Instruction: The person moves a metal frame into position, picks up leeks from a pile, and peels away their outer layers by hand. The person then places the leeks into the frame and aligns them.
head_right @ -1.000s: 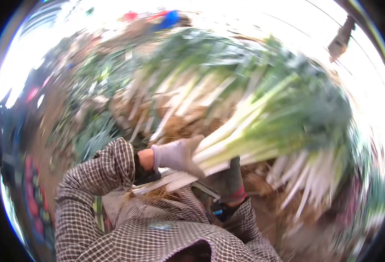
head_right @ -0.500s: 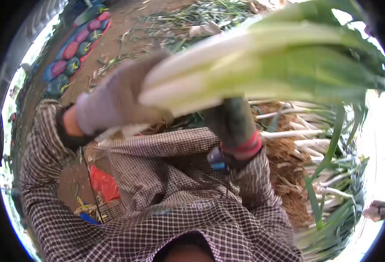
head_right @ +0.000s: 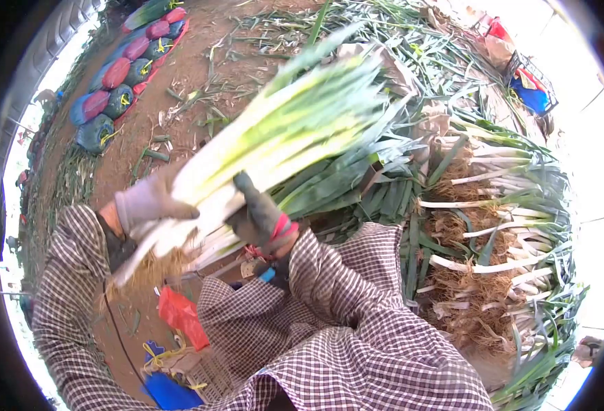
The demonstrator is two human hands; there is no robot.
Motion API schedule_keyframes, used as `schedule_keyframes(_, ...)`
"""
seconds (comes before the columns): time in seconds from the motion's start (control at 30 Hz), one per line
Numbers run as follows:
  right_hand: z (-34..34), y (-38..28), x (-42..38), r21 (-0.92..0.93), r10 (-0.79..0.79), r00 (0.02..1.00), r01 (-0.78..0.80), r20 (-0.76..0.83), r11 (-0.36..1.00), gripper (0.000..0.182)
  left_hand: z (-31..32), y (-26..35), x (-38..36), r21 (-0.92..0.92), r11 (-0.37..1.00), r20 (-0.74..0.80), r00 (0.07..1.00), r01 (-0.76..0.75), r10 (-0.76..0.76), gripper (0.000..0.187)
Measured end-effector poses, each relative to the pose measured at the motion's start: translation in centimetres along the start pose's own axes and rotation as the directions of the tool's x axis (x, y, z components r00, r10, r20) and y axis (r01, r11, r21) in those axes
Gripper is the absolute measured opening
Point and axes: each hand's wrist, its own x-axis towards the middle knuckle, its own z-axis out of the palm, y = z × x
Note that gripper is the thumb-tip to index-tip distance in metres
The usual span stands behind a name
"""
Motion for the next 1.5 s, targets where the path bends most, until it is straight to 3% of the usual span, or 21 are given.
schedule_keyframes(0.07, -2.1, 2.2, -1.3, 0.185, 0.218, 0.956, -0.182, -0.196, 0.966, 0.061, 0.7, -1.8, 0.3, 0.008, 0.993, 0.137, 0.984, 0.117, -0.117, 0.094)
schedule_keyframes(0.13, -3.2, 4.4, -1.8, 0.018, 0.15, 0.945, -0.152, -0.29, 0.988, 0.068, 1.1, -4.1, 0.3, 0.241, 0.962, 0.171, 0.97, 0.128, -0.172, 0.093)
schedule_keyframes(0.23, -2.6, 5.1, -1.7, 0.048, 0.264, 0.962, -0.261, -0.062, 0.964, 0.075, 0.5, -7.4, -0.7, 0.309, 0.949, 0.128, 0.987, 0.055, -0.099, 0.09)
schedule_keyframes(0.33, -1.7, 7.9, -0.6, 0.067, 0.229, 0.972, -0.226, -0.051, 0.972, 0.075, -1.9, -7.0, -2.0, 0.182, 0.975, 0.209, 0.964, 0.128, -0.166, 0.083)
schedule_keyframes(0.4, -2.4, 10.0, 0.6, 0.093, 0.263, 0.948, -0.25, -0.178, 0.964, 0.071, -3.4, -8.7, -2.2, 0.337, 0.933, 0.24, 0.946, 0.128, -0.217, 0.081)
schedule_keyframes(0.47, -3.2, 10.6, 2.3, 0.184, 0.403, 0.856, -0.361, -0.324, 0.914, 0.065, -3.7, -13.4, -1.3, 0.5, 0.866, 0.164, 0.983, -0.014, -0.079, 0.08)
schedule_keyframes(0.53, -9.9, 12.4, 5.2, 0.128, 0.336, 0.759, -0.322, -0.557, 0.938, 0.052, -2.9, -15.7, 1.0, 0.665, 0.728, 0.12, 0.94, 0.163, -0.32, 0.076)
schedule_keyframes(0.6, -11.3, 12.0, 6.7, 0.217, 0.327, 0.816, -0.251, -0.476, 0.943, 0.053, -0.9, -19.4, 3.5, 0.666, 0.656, -0.022, 0.89, 0.354, -0.456, 0.072)
schedule_keyframes(0.67, -11.0, 11.9, 7.3, 0.161, 0.315, 0.529, -0.318, -0.788, 0.934, 0.057, 2.2, -21.5, 4.7, 0.622, 0.617, -0.2, 0.86, 0.482, -0.47, 0.06)
schedule_keyframes(0.73, -12.5, 12.2, 6.5, 0.108, 0.305, 0.466, -0.402, -0.831, 0.909, 0.061, 6.4, -26.3, 5.9, 0.443, 0.698, -0.431, 0.816, 0.563, -0.385, 0.049)
schedule_keyframes(0.9, -8.6, 10.7, 1.2, -0.208, 0.41, 0.768, -0.561, -0.492, 0.801, 0.045, 12.1, -24.5, 6.5, 0.449, 0.564, -0.701, 0.665, 0.693, -0.259, 0.044)
schedule_keyframes(0.93, -6.4, 9.5, -0.1, -0.218, 0.489, 0.798, -0.578, -0.352, 0.786, 0.017, 13.3, -23.9, 6.3, 0.438, 0.542, -0.776, 0.606, 0.718, -0.176, 0.045)
schedule_keyframes(1.03, -1.6, 5.0, -1.5, -0.324, 0.583, 0.768, -0.64, -0.265, 0.697, 0.038, 16.3, -23.2, 5.5, 0.486, 0.587, -0.814, 0.58, 0.648, 0.034, 0.037)
schedule_keyframes(1.1, 1.0, 2.0, 1.1, -0.795, 0.463, 0.851, -0.452, -0.249, 0.404, 0.042, 17.8, -22.8, 4.6, 0.493, 0.694, -0.836, 0.508, 0.525, 0.209, 0.037)
schedule_keyframes(1.17, 0.0, 1.1, 4.5, -0.984, 0.366, 0.93, 0.042, -0.026, -0.175, 0.05, 19.5, -21.9, 3.1, 0.514, 0.79, -0.834, 0.412, 0.335, 0.367, 0.049)
schedule_keyframes(1.2, -1.2, 1.3, 5.5, -0.847, 0.403, 0.91, 0.285, 0.092, -0.449, 0.056, 20.3, -21.1, 2.4, 0.491, 0.829, -0.858, 0.314, 0.268, 0.407, 0.04)
schedule_keyframes(1.23, -3.2, 1.5, 5.9, -0.732, 0.46, 0.888, 0.309, -0.006, -0.607, 0.069, 22.1, -20.4, 0.8, 0.33, 0.923, -0.902, 0.354, 0.198, 0.246, 0.035)
schedule_keyframes(1.27, -3.4, 4.0, 5.3, -0.241, 0.467, 0.878, 0.433, -0.106, -0.869, 0.081, 23.6, -20.6, -0.5, 0.139, 0.982, -0.911, 0.406, 0.127, 0.076, 0.031)
schedule_keyframes(1.37, -5.7, 4.7, 8.0, -0.241, 0.422, 0.892, 0.379, -0.162, -0.894, 0.083, 25.8, -24.1, -0.6, -0.521, 0.854, -0.767, 0.439, 0.001, -0.468, 0.024)
schedule_keyframes(1.43, -6.6, 3.9, 9.2, -0.057, 0.535, 0.844, 0.533, -0.033, -0.844, 0.079, 25.6, -25.3, 0.2, -0.802, 0.541, -0.587, 0.505, -0.253, -0.633, 0.027)
schedule_keyframes(1.5, -6.3, 3.4, 10.7, -0.216, 0.452, 0.853, 0.405, -0.262, -0.889, 0.075, 24.5, -25.8, 0.9, -0.92, 0.089, -0.343, 0.679, -0.381, -0.648, 0.031)
